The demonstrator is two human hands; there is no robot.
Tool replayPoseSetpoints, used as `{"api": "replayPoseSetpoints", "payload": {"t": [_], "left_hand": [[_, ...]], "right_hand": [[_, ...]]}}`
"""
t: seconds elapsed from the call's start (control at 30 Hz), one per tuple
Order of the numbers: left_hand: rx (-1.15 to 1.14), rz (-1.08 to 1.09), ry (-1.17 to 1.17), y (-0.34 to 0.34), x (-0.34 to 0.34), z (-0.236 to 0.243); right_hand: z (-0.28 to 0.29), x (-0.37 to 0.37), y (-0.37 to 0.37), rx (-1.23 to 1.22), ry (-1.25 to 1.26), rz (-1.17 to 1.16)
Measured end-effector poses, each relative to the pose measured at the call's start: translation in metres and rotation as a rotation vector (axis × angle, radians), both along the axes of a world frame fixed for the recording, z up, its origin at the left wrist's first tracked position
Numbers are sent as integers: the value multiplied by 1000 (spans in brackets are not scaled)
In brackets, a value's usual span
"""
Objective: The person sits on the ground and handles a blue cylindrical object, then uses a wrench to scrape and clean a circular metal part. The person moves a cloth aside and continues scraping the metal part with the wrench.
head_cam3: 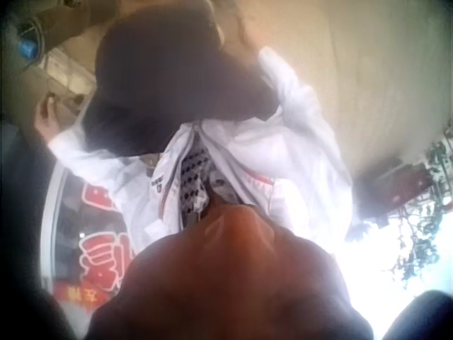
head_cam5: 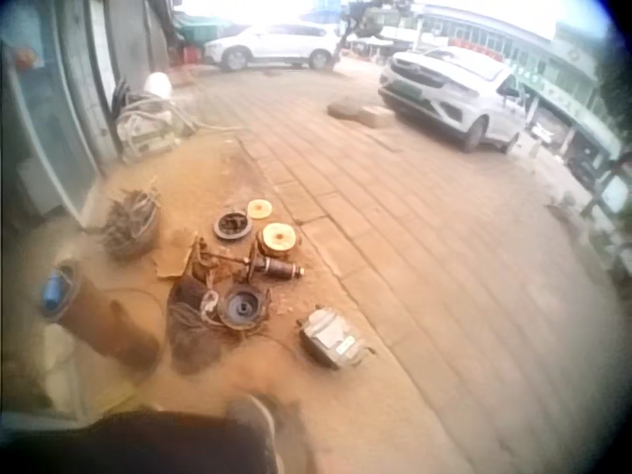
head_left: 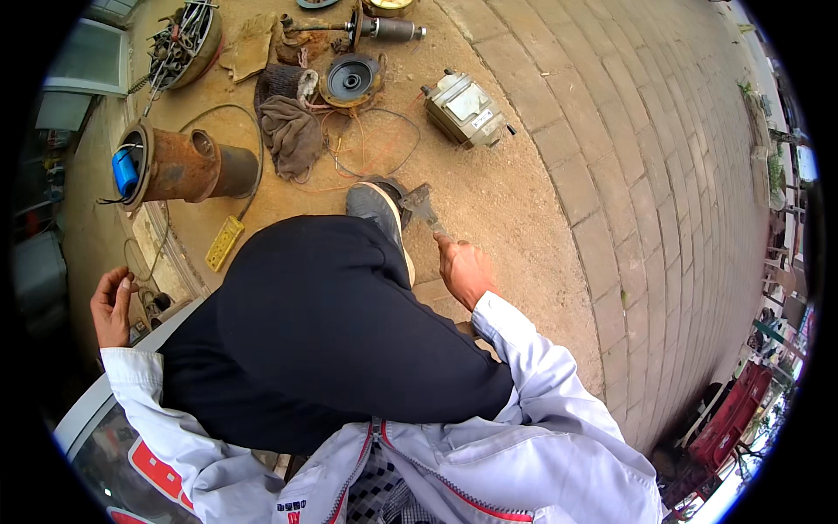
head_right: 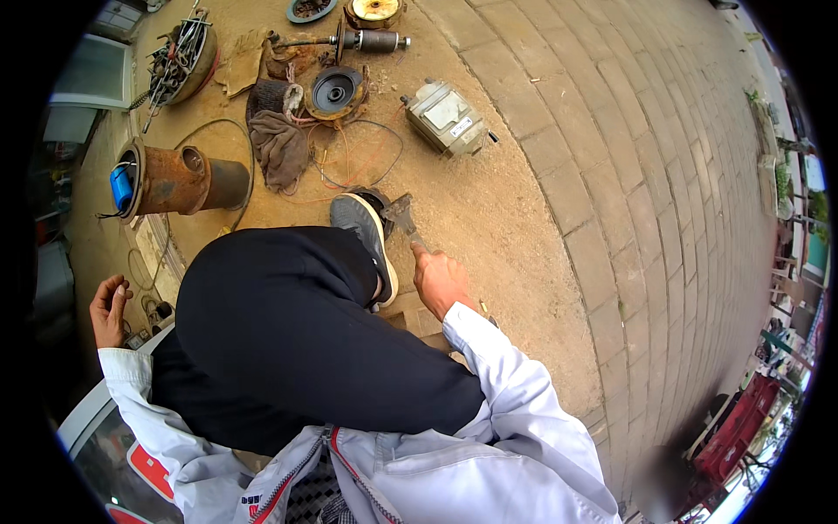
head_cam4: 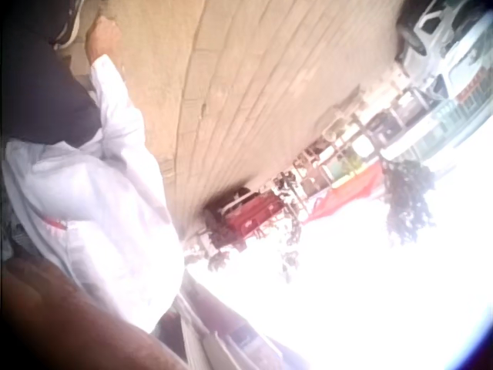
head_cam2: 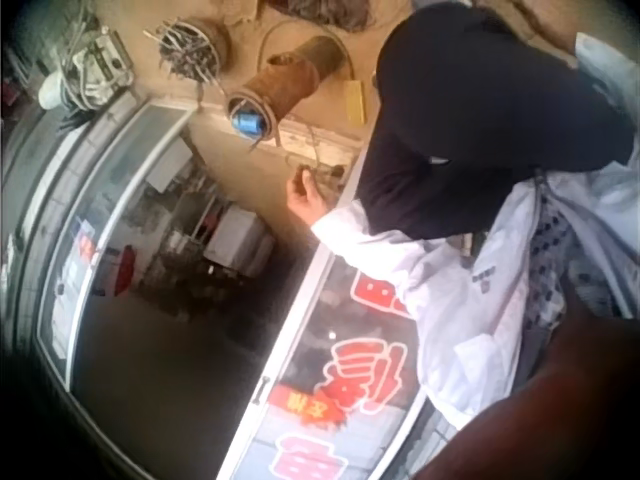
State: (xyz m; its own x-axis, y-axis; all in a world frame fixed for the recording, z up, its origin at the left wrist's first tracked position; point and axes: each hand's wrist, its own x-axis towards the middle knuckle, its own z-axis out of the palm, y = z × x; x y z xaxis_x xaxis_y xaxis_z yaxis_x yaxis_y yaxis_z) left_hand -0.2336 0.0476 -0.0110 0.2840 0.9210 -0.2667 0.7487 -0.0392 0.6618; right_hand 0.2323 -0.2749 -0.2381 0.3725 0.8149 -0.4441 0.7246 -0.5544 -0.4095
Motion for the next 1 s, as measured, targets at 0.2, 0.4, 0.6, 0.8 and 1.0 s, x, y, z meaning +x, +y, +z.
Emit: {"api": "replayPoseSetpoints", "payload": {"t": [0.2,0.4,0.6,0.8,1.0], "left_hand": [[-13,23,34,-6,-11,-3],[18,-23,-31,-2,5,-3],[-24,42,-37,-10,-7,-2],[-21,55,-48,-9,-19,-7],[-26,47,-52,-12,-10,-2]], "right_hand": [[-1,-8,-25,-29,15,-50],[-30,7,-17,155,97,-65],[-25,40,-10,103,-27,-215],[-33,51,42,29,-12,-91],[-62,39,125,61,-59,69]]}}
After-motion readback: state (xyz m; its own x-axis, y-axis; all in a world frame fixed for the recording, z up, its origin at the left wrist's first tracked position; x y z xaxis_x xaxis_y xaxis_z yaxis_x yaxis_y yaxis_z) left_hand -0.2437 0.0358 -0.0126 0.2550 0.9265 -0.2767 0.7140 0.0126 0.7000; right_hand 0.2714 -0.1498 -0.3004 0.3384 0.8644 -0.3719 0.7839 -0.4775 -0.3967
